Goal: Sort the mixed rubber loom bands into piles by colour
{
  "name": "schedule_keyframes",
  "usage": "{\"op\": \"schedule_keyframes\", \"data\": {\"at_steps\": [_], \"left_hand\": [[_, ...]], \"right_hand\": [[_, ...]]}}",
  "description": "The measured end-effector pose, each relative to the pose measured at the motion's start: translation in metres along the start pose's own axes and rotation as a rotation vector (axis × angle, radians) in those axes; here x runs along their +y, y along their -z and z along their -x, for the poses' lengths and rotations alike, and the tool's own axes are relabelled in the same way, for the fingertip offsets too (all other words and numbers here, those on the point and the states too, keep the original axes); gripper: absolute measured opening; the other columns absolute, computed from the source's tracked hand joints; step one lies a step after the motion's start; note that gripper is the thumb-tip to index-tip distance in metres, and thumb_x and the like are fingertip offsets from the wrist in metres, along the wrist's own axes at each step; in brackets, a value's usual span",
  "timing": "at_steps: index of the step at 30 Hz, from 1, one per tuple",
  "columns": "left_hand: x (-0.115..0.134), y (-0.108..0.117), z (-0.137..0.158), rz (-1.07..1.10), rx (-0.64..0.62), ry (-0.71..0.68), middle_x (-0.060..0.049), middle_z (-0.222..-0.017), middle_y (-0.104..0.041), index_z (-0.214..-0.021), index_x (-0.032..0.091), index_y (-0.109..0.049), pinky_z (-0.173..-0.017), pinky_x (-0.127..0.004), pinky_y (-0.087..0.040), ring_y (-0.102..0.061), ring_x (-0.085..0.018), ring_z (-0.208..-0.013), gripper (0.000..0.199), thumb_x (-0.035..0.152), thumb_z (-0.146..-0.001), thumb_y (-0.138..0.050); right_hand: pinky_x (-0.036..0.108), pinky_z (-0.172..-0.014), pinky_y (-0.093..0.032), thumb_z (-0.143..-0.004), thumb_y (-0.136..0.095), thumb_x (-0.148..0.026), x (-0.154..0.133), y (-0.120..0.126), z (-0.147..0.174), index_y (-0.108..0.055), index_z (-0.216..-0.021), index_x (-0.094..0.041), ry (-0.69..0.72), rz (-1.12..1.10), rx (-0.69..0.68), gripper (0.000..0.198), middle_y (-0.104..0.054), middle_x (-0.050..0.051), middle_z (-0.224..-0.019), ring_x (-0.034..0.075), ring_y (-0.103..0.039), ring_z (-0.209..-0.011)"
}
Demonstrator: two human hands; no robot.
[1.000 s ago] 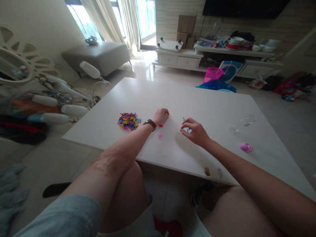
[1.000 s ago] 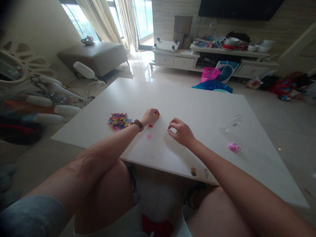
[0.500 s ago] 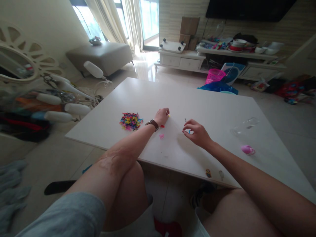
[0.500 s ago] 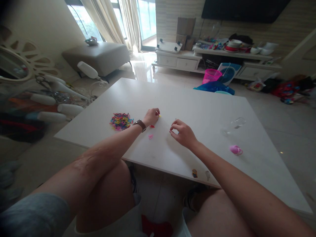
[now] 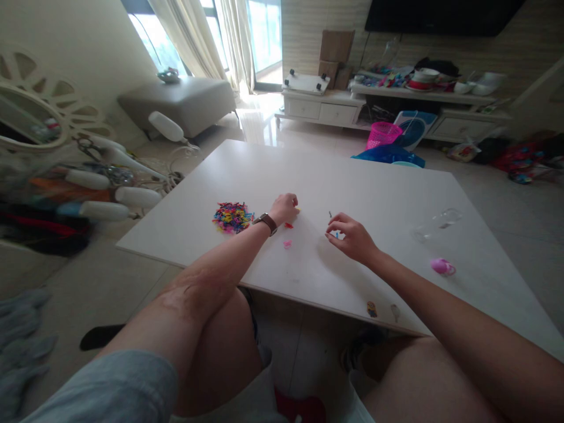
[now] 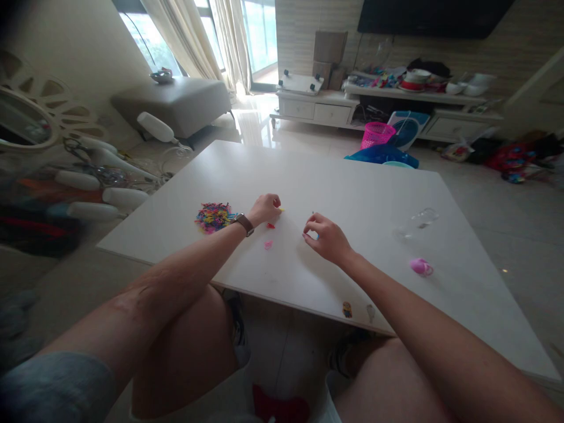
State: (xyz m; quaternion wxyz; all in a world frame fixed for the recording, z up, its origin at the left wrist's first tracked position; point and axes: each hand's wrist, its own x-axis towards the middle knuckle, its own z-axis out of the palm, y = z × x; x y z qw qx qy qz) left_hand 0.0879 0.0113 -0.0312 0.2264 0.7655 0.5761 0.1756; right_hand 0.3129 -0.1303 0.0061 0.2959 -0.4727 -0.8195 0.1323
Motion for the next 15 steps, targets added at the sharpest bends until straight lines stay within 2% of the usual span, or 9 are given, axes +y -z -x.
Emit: {"op": "schedule_keyframes", "data": {"at_steps": [3, 7, 12, 15], "left_hand": [[-0.003, 0.013, 0.003, -0.014, 0.007, -0.011, -0.008, -0.099, -0.074, -0.091, 0.018, -0.074, -0.083, -0.031, -0.049, -0.064, -0.022, -0.092, 0.022, 0.017, -0.070, -0.072], [-0.011, 0.042, 0.008, 0.022, 0.083, 0.033, -0.008, -0.096, -0.075, -0.090, 0.018, -0.076, -0.083, -0.030, -0.050, -0.066, -0.021, -0.091, 0.020, 0.016, -0.071, -0.070], [-0.027, 0.076, 0.017, 0.065, 0.190, 0.105, -0.008, -0.091, -0.076, -0.087, 0.017, -0.077, -0.081, -0.028, -0.051, -0.066, -0.020, -0.086, 0.016, 0.018, -0.073, -0.068], [-0.040, 0.090, 0.025, 0.077, 0.243, 0.129, -0.008, -0.090, -0.076, -0.087, 0.016, -0.078, -0.078, -0.027, -0.050, -0.066, -0.019, -0.083, 0.019, 0.019, -0.073, -0.067]], "right_hand": [[0.032, -0.074, -0.049, -0.088, -0.062, -0.022, 0.003, 0.001, 0.000, -0.067, -0.081, -0.022, -0.037, 0.057, -0.005, 0.008, -0.065, 0.004, -0.098, 0.019, -0.063, -0.085], [0.032, -0.074, -0.048, -0.085, -0.062, -0.022, 0.010, 0.004, 0.000, -0.068, -0.086, -0.023, -0.174, 0.184, -0.015, 0.006, -0.065, 0.004, -0.100, 0.019, -0.063, -0.083], [0.032, -0.079, -0.048, -0.078, -0.061, -0.014, 0.029, 0.005, 0.004, -0.068, -0.101, -0.021, -0.335, 0.302, -0.204, 0.025, -0.067, 0.007, -0.109, 0.022, -0.064, -0.090], [0.033, -0.086, -0.048, -0.078, -0.065, -0.021, 0.038, 0.002, 0.007, -0.067, -0.111, -0.017, -0.368, 0.328, -0.293, 0.033, -0.067, 0.011, -0.113, 0.025, -0.064, -0.099]]}}
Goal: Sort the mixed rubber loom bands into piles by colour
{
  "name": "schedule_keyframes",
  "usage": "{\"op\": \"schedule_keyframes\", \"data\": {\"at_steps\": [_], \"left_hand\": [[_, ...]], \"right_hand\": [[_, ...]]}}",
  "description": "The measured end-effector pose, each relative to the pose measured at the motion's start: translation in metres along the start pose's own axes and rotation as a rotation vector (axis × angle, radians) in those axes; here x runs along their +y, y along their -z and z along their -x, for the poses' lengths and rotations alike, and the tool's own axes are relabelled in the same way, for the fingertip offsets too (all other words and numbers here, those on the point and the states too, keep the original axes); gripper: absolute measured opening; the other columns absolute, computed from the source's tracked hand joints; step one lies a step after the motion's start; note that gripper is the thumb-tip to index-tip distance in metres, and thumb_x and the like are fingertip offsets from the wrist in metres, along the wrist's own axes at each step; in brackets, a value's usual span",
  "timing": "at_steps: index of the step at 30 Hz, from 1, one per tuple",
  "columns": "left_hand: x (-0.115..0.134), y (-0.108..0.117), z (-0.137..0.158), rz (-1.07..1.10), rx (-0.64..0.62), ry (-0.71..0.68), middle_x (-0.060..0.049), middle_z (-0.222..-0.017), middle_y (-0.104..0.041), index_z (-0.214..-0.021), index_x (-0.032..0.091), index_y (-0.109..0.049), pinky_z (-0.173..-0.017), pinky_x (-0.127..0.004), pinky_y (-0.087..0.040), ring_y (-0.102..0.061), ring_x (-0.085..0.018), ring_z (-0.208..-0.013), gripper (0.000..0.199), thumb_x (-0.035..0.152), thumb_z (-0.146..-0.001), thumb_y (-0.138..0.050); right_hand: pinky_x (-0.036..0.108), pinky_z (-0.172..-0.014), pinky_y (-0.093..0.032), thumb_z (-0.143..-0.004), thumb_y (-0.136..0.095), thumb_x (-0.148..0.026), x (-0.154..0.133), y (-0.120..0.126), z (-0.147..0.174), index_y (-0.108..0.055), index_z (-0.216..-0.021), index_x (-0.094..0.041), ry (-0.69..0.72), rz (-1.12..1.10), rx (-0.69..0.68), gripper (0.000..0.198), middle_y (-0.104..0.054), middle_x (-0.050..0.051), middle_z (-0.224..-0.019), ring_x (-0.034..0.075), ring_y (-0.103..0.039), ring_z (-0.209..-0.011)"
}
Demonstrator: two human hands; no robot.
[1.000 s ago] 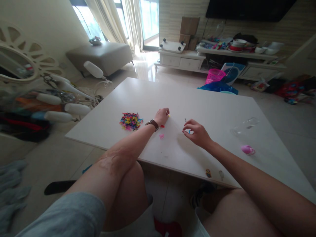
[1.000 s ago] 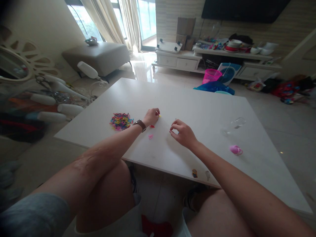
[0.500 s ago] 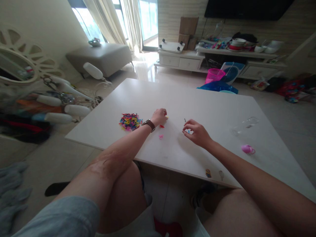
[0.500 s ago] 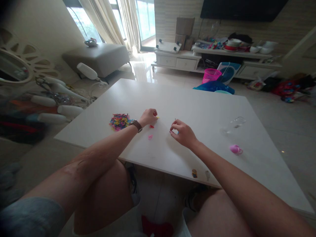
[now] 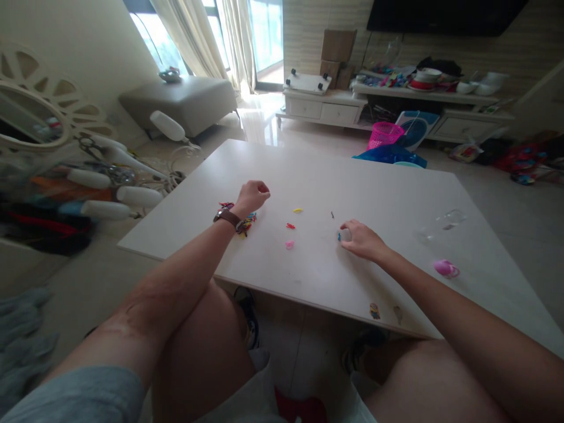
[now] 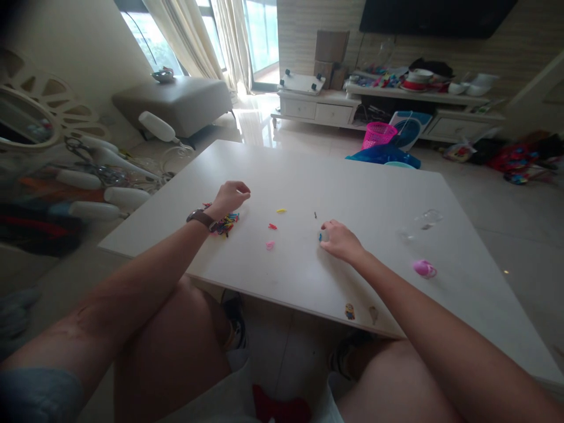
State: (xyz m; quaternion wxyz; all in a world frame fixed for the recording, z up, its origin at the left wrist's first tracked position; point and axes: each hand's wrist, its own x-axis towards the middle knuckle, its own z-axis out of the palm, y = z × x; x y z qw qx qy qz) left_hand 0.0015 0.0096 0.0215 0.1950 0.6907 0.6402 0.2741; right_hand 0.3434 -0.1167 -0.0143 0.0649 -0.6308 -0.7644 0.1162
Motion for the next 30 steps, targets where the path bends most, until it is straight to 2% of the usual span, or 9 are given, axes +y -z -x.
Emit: {"op": "schedule_keyframes", "data": {"at_steps": [5, 9, 12, 16, 22, 26, 30], "left_hand": [[-0.023, 0.023, 0.005, 0.021, 0.037, 0.061, -0.007, -0.086, -0.075, -0.089, 0.014, -0.078, -0.071, -0.026, -0.050, -0.065, -0.017, -0.075, 0.023, 0.021, -0.071, -0.065], [-0.042, 0.037, 0.007, 0.032, -0.028, 0.084, -0.006, -0.078, -0.074, -0.086, 0.014, -0.078, -0.063, -0.025, -0.047, -0.063, -0.016, -0.068, 0.024, 0.025, -0.069, -0.066], [-0.054, 0.044, 0.010, 0.013, -0.129, 0.079, -0.005, -0.073, -0.073, -0.081, 0.016, -0.078, -0.059, -0.025, -0.045, -0.063, -0.017, -0.068, 0.023, 0.030, -0.065, -0.069], [-0.059, 0.048, 0.014, -0.050, -0.294, 0.082, -0.005, -0.071, -0.073, -0.075, 0.018, -0.079, -0.058, -0.025, -0.045, -0.064, -0.019, -0.069, 0.023, 0.034, -0.059, -0.075], [-0.062, 0.054, 0.016, -0.169, -0.454, 0.100, -0.002, -0.064, -0.069, -0.075, 0.022, -0.081, -0.053, -0.025, -0.044, -0.060, -0.018, -0.062, 0.024, 0.032, -0.054, -0.077], [-0.068, 0.054, 0.014, -0.230, -0.517, 0.039, 0.000, -0.071, -0.072, -0.073, 0.022, -0.079, -0.058, -0.023, -0.047, -0.063, -0.019, -0.068, 0.026, 0.022, -0.048, -0.075], [-0.075, 0.049, 0.015, -0.276, -0.517, -0.017, -0.001, -0.073, -0.073, -0.074, 0.021, -0.078, -0.057, -0.023, -0.046, -0.064, -0.019, -0.069, 0.028, 0.016, -0.048, -0.068]], "right_hand": [[0.033, -0.092, -0.048, -0.081, -0.066, -0.027, 0.004, -0.006, -0.002, -0.069, -0.108, -0.018, 0.020, 0.012, -0.043, 0.028, -0.066, 0.011, -0.114, 0.025, -0.063, -0.105], [0.034, -0.093, -0.047, -0.085, -0.062, -0.024, 0.007, -0.008, -0.005, -0.072, -0.101, -0.019, 0.037, 0.020, -0.036, 0.019, -0.067, 0.010, -0.111, 0.024, -0.062, -0.105], [0.034, -0.092, -0.047, -0.087, -0.061, -0.024, 0.009, -0.008, -0.006, -0.071, -0.104, -0.020, 0.036, 0.015, -0.019, 0.020, -0.068, 0.009, -0.110, 0.024, -0.062, -0.104], [0.034, -0.087, -0.048, -0.086, -0.063, -0.026, 0.008, -0.005, -0.005, -0.069, -0.108, -0.018, 0.026, 0.024, -0.012, 0.025, -0.069, 0.010, -0.109, 0.024, -0.063, -0.100], [0.035, -0.084, -0.048, -0.085, -0.063, -0.031, 0.003, -0.003, -0.003, -0.066, -0.110, -0.019, 0.000, 0.028, 0.001, 0.027, -0.071, 0.009, -0.110, 0.025, -0.064, -0.099], [0.035, -0.084, -0.048, -0.086, -0.062, -0.031, 0.003, -0.003, -0.004, -0.066, -0.109, -0.019, 0.001, 0.036, 0.002, 0.026, -0.071, 0.009, -0.110, 0.025, -0.064, -0.099], [0.035, -0.084, -0.048, -0.086, -0.061, -0.031, 0.005, -0.004, -0.005, -0.066, -0.108, -0.019, 0.012, 0.044, -0.001, 0.025, -0.071, 0.009, -0.110, 0.025, -0.064, -0.100]]}}
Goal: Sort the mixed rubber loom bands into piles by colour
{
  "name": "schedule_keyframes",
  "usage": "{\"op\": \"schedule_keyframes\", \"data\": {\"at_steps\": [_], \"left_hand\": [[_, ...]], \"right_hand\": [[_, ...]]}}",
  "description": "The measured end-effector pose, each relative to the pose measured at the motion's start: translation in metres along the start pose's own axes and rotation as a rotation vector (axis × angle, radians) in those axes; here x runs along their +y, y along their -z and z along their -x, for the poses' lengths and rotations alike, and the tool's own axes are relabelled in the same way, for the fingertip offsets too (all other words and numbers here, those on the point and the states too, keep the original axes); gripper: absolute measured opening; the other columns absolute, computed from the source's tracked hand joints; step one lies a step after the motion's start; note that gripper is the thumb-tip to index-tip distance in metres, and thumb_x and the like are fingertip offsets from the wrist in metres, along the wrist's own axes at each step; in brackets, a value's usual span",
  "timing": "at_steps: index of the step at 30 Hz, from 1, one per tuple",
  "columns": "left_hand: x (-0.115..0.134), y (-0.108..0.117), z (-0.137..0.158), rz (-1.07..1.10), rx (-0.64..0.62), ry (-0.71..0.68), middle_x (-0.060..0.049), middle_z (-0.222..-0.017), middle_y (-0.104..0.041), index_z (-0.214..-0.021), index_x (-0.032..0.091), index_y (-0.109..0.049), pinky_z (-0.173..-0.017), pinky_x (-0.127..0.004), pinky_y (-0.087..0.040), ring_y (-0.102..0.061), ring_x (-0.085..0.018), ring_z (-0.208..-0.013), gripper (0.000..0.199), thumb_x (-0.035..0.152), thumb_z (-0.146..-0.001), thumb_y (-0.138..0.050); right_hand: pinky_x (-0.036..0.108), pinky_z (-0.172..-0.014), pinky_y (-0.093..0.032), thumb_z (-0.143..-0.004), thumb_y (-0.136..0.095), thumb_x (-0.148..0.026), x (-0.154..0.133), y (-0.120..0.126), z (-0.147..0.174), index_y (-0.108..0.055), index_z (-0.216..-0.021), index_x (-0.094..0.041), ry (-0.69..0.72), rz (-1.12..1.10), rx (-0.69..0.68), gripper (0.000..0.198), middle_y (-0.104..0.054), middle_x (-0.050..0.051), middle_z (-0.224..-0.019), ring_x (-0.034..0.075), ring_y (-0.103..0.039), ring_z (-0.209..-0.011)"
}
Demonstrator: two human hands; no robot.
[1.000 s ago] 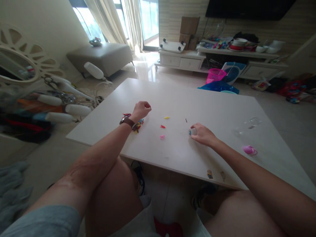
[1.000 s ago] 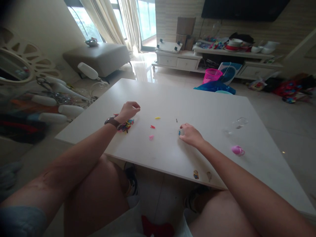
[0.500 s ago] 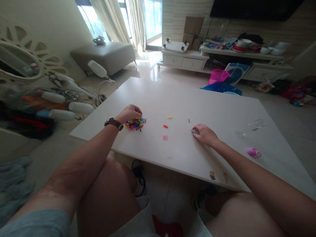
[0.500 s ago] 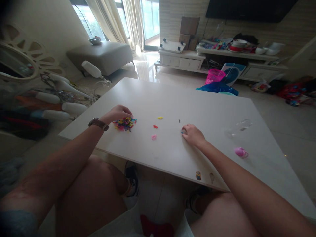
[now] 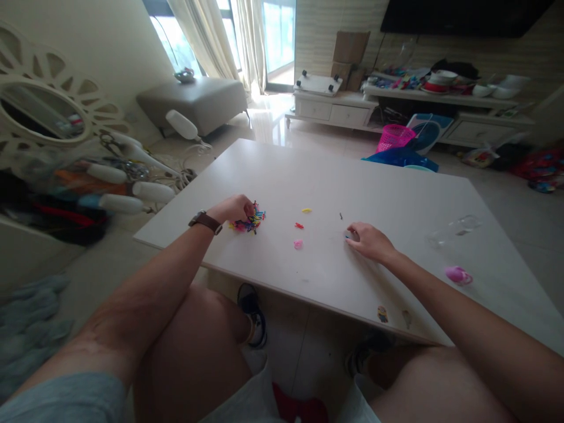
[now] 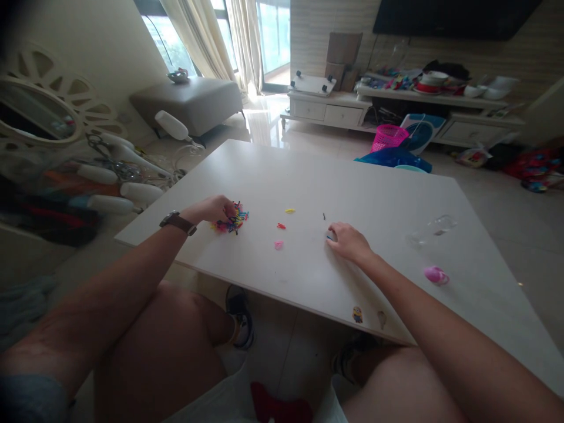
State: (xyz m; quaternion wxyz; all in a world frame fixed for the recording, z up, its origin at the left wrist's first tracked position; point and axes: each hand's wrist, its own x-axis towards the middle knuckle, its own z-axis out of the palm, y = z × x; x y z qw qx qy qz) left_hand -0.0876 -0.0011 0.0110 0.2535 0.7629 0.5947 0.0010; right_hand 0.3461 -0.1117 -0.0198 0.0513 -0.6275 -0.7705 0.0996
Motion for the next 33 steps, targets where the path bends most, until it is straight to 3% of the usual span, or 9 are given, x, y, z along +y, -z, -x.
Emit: {"op": "schedule_keyframes", "data": {"at_steps": [7, 13, 23, 29, 33], "left_hand": [[0.011, 0.006, 0.011, 0.033, 0.036, 0.058, -0.003, -0.064, -0.069, -0.075, 0.022, -0.079, -0.056, -0.024, -0.045, -0.061, -0.019, -0.061, 0.028, 0.015, -0.052, -0.067], [0.025, 0.016, 0.016, 0.004, 0.150, 0.063, -0.004, -0.069, -0.071, -0.075, 0.019, -0.078, -0.064, -0.024, -0.048, -0.063, -0.020, -0.068, 0.026, 0.012, -0.053, -0.066], [0.013, 0.015, 0.003, 0.028, 0.156, -0.011, -0.004, -0.078, -0.075, -0.081, 0.019, -0.078, -0.063, -0.024, -0.049, -0.067, -0.019, -0.071, 0.031, 0.015, -0.052, -0.070], [0.012, 0.015, 0.009, 0.075, 0.123, 0.015, -0.004, -0.075, -0.076, -0.083, 0.020, -0.078, -0.062, -0.025, -0.049, -0.067, -0.019, -0.069, 0.031, 0.019, -0.052, -0.072], [0.011, 0.018, 0.011, 0.093, 0.127, 0.032, -0.004, -0.074, -0.076, -0.082, 0.021, -0.079, -0.062, -0.025, -0.049, -0.068, -0.020, -0.069, 0.031, 0.020, -0.052, -0.074]], "right_hand": [[0.034, -0.084, -0.048, -0.087, -0.058, -0.031, 0.000, 0.001, 0.000, -0.066, -0.108, -0.019, 0.023, 0.014, -0.009, 0.025, -0.071, 0.010, -0.110, 0.025, -0.064, -0.099], [0.034, -0.084, -0.047, -0.087, -0.058, -0.031, 0.001, 0.001, -0.002, -0.067, -0.108, -0.019, 0.028, 0.026, -0.029, 0.025, -0.071, 0.010, -0.110, 0.024, -0.063, -0.098], [0.033, -0.081, -0.047, -0.088, -0.057, -0.030, -0.005, 0.007, -0.002, -0.069, -0.107, -0.019, 0.013, 0.034, -0.087, 0.025, -0.070, 0.010, -0.112, 0.023, -0.064, -0.095], [0.037, -0.092, -0.048, -0.089, -0.057, -0.030, -0.004, 0.010, 0.004, -0.067, -0.108, -0.019, 0.038, 0.014, 0.025, 0.024, -0.068, 0.011, -0.114, 0.027, -0.059, -0.111], [0.041, -0.095, -0.048, -0.089, -0.058, -0.030, -0.007, 0.014, 0.008, -0.068, -0.103, -0.021, 0.069, -0.013, 0.092, 0.019, -0.068, 0.010, -0.112, 0.027, -0.057, -0.110]]}}
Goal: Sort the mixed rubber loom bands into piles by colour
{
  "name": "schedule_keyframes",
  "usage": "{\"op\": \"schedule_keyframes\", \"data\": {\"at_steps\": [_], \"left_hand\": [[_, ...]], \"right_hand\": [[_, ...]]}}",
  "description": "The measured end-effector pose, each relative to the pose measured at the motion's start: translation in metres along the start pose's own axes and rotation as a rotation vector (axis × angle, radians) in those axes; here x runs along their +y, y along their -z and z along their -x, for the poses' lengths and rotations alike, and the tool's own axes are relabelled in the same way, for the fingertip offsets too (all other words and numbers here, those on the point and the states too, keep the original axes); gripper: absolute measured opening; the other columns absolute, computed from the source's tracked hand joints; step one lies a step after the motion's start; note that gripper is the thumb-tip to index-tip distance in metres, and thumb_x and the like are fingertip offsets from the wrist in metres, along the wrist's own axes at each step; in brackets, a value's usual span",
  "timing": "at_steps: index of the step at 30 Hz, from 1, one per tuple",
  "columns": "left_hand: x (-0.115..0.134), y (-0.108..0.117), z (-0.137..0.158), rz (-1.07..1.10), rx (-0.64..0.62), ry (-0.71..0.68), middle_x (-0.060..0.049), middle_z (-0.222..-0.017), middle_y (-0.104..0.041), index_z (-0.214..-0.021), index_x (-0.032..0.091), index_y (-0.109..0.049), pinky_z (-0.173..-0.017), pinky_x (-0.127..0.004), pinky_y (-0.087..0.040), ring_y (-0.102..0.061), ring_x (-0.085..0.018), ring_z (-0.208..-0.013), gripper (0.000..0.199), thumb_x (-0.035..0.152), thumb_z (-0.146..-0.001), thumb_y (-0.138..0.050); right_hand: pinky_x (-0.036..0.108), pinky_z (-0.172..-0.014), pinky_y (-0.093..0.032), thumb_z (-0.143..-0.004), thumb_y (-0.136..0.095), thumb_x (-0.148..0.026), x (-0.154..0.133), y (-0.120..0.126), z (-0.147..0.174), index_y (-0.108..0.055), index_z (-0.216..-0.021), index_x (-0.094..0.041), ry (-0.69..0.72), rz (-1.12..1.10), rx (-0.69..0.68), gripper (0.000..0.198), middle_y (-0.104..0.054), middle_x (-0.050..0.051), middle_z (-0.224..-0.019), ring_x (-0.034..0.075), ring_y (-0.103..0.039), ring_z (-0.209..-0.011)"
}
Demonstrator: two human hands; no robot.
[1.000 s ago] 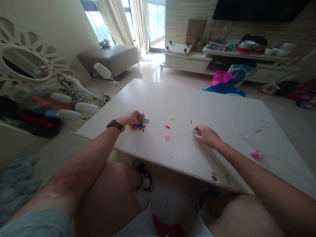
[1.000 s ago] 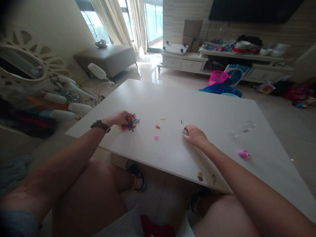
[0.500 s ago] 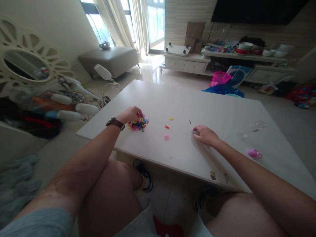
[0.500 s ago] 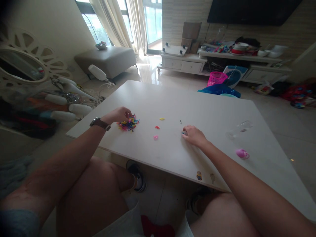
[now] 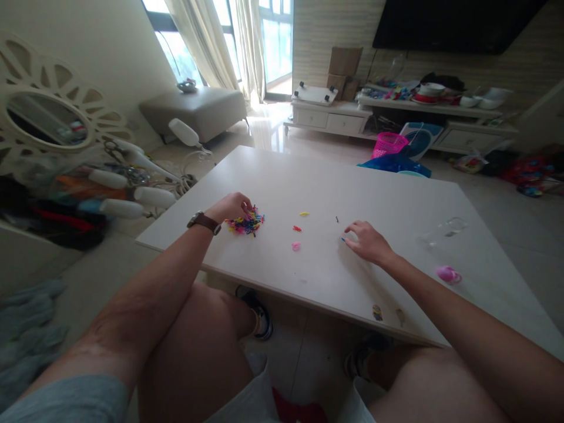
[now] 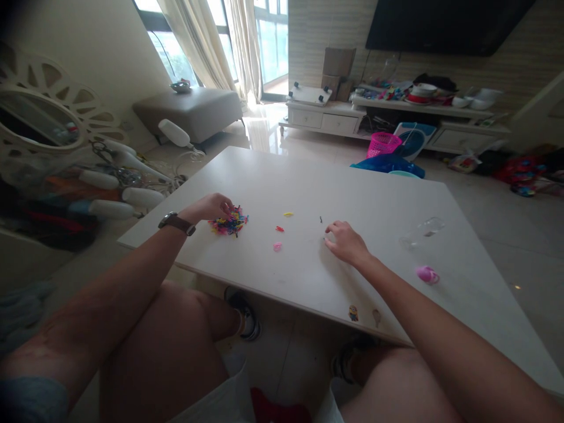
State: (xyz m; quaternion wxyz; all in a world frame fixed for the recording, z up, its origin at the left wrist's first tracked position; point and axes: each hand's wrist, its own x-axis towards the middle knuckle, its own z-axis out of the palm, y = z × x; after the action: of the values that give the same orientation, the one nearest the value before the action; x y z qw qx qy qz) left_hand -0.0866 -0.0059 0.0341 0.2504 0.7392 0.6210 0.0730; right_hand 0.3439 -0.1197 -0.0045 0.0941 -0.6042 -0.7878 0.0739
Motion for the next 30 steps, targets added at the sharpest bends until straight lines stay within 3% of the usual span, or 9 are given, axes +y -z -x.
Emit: {"op": "schedule_keyframes", "data": {"at_steps": [6, 13, 17, 24, 27, 30], "left_hand": [[0.014, -0.003, -0.004, -0.004, 0.016, -0.052, -0.004, -0.071, -0.074, -0.071, 0.021, -0.079, -0.061, -0.025, -0.047, -0.066, -0.020, -0.069, 0.017, 0.022, -0.054, -0.075], [0.050, -0.038, 0.001, 0.180, -0.274, -0.191, -0.001, -0.066, -0.073, -0.069, 0.022, -0.078, -0.057, -0.024, -0.045, -0.065, -0.018, -0.065, 0.017, 0.030, -0.055, -0.081], [0.069, -0.062, 0.001, 0.227, -0.346, -0.334, -0.002, -0.068, -0.074, -0.071, 0.019, -0.078, -0.058, -0.024, -0.045, -0.066, -0.017, -0.066, 0.017, 0.027, -0.057, -0.082], [0.094, -0.094, 0.001, 0.155, -0.374, -0.471, -0.005, -0.068, -0.073, -0.071, 0.018, -0.079, -0.064, -0.028, -0.046, -0.068, -0.020, -0.069, 0.005, 0.022, -0.067, -0.079], [0.097, -0.094, 0.001, 0.116, -0.339, -0.456, -0.006, -0.074, -0.074, -0.078, 0.018, -0.081, -0.068, -0.028, -0.048, -0.067, -0.020, -0.071, 0.015, 0.021, -0.064, -0.083], [0.093, -0.079, -0.001, 0.085, -0.294, -0.414, -0.005, -0.078, -0.075, -0.083, 0.019, -0.081, -0.068, -0.027, -0.048, -0.066, -0.018, -0.071, 0.019, 0.021, -0.064, -0.082]], "right_hand": [[0.040, -0.095, -0.049, -0.089, -0.058, -0.030, -0.004, -0.001, 0.002, -0.068, -0.102, -0.022, 0.011, -0.015, 0.022, 0.018, -0.067, 0.009, -0.115, 0.027, -0.057, -0.114], [0.041, -0.098, -0.047, -0.088, -0.059, -0.026, -0.010, 0.000, 0.001, -0.068, -0.101, -0.022, 0.090, -0.078, 0.037, 0.016, -0.067, 0.010, -0.113, 0.027, -0.058, -0.112], [0.040, -0.098, -0.047, -0.088, -0.058, -0.023, -0.015, -0.001, 0.003, -0.067, -0.099, -0.023, 0.171, -0.106, 0.022, 0.015, -0.066, 0.009, -0.113, 0.027, -0.058, -0.111], [0.041, -0.101, -0.047, -0.087, -0.058, -0.022, -0.014, -0.004, 0.006, -0.067, -0.098, -0.023, 0.222, -0.113, -0.020, 0.013, -0.066, 0.009, -0.116, 0.027, -0.057, -0.113], [0.042, -0.101, -0.047, -0.087, -0.058, -0.022, -0.013, -0.004, 0.005, -0.067, -0.097, -0.023, 0.221, -0.111, -0.028, 0.013, -0.066, 0.009, -0.116, 0.027, -0.057, -0.114], [0.042, -0.102, -0.046, -0.087, -0.058, -0.021, -0.013, -0.002, 0.005, -0.067, -0.097, -0.024, 0.218, -0.110, -0.029, 0.014, -0.066, 0.009, -0.117, 0.027, -0.057, -0.114]]}}
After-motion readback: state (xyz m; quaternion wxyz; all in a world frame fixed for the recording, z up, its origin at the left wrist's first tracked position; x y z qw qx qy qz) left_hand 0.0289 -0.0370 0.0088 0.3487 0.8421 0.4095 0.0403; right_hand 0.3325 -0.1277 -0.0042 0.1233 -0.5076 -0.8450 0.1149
